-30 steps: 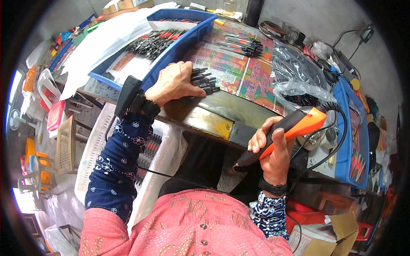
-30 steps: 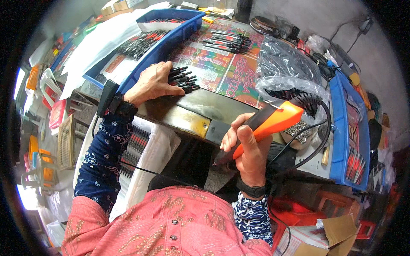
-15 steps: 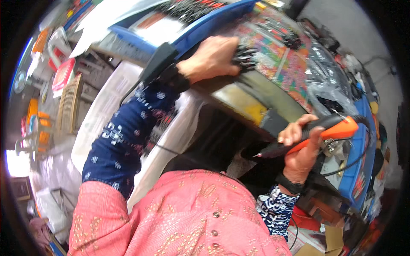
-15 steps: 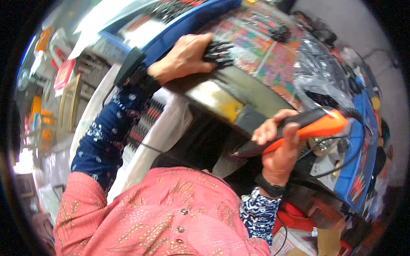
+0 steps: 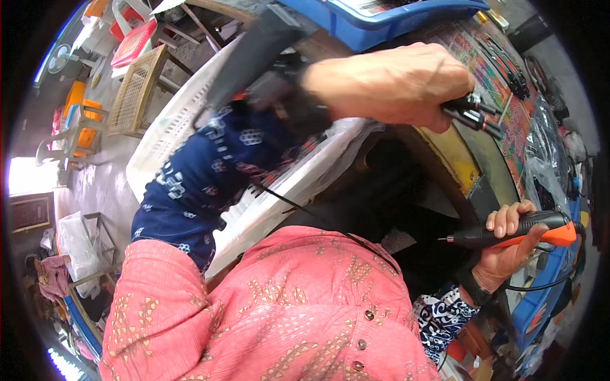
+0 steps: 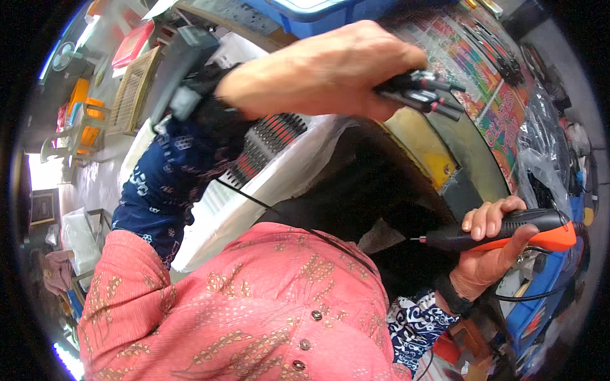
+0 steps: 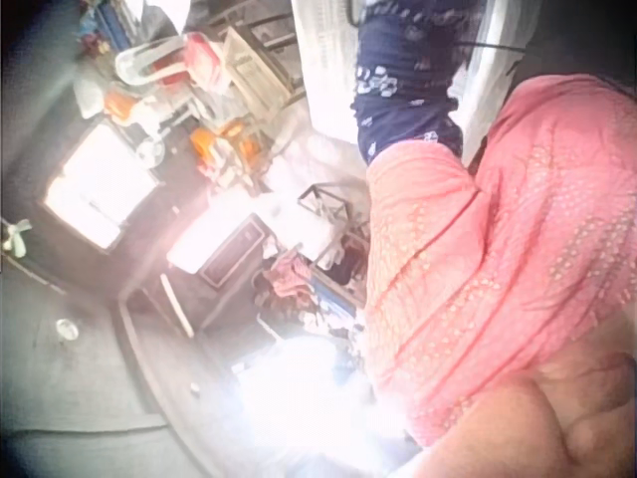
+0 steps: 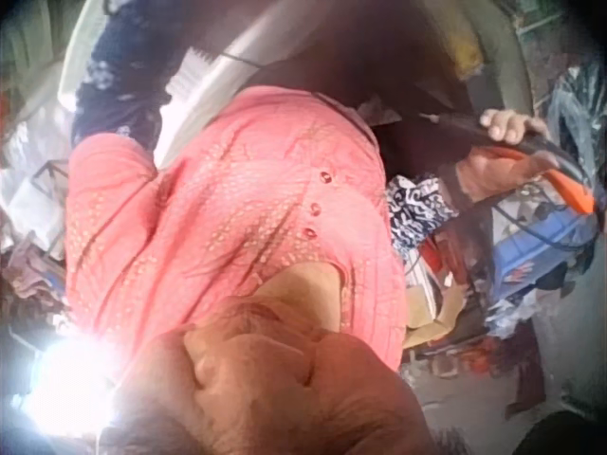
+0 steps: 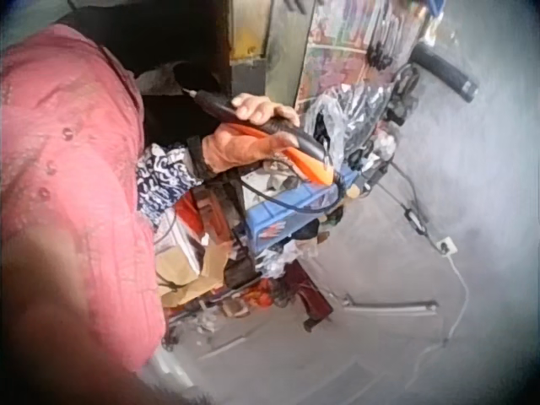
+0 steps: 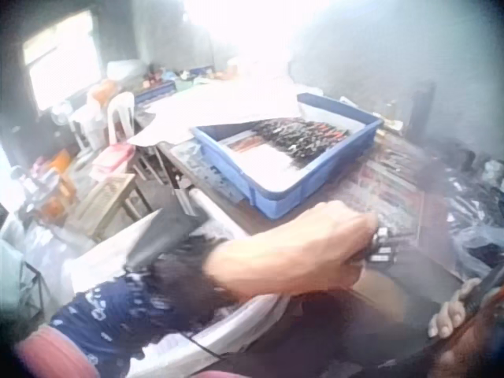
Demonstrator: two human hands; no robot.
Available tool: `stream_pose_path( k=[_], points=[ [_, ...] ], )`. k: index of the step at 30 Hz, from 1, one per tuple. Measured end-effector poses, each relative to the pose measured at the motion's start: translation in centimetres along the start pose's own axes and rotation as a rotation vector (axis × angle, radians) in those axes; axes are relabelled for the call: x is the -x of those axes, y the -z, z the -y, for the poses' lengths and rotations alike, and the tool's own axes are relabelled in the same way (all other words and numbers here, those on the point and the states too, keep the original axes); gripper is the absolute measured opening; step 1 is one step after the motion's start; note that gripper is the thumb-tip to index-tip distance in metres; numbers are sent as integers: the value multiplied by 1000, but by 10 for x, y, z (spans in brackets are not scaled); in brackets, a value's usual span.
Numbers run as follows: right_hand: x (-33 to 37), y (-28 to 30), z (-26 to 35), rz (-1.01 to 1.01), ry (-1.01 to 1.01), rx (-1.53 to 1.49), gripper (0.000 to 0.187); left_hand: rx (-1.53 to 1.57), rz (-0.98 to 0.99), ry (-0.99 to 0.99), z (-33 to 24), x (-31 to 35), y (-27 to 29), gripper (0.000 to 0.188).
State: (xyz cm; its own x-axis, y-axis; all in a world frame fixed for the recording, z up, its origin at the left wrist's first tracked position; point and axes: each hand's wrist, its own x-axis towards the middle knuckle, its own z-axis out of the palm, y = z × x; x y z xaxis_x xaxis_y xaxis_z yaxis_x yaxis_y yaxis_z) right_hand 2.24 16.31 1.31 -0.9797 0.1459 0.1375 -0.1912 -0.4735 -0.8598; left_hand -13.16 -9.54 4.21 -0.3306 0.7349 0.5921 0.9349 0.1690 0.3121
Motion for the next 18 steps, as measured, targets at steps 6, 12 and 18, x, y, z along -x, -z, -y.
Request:
stream_pose_path(
  k=[6,12,18],
  points=[
    [-3,4,0,48,-35,-17,48,215,227,375,-33,74,52,26],
    [-4,7,0,55,-62,-6,45,17,158,781,-1,180,57,30],
    [-6,13,0,114,-114,-53,43,10,170,1262,46,327,18,35]
  ],
)
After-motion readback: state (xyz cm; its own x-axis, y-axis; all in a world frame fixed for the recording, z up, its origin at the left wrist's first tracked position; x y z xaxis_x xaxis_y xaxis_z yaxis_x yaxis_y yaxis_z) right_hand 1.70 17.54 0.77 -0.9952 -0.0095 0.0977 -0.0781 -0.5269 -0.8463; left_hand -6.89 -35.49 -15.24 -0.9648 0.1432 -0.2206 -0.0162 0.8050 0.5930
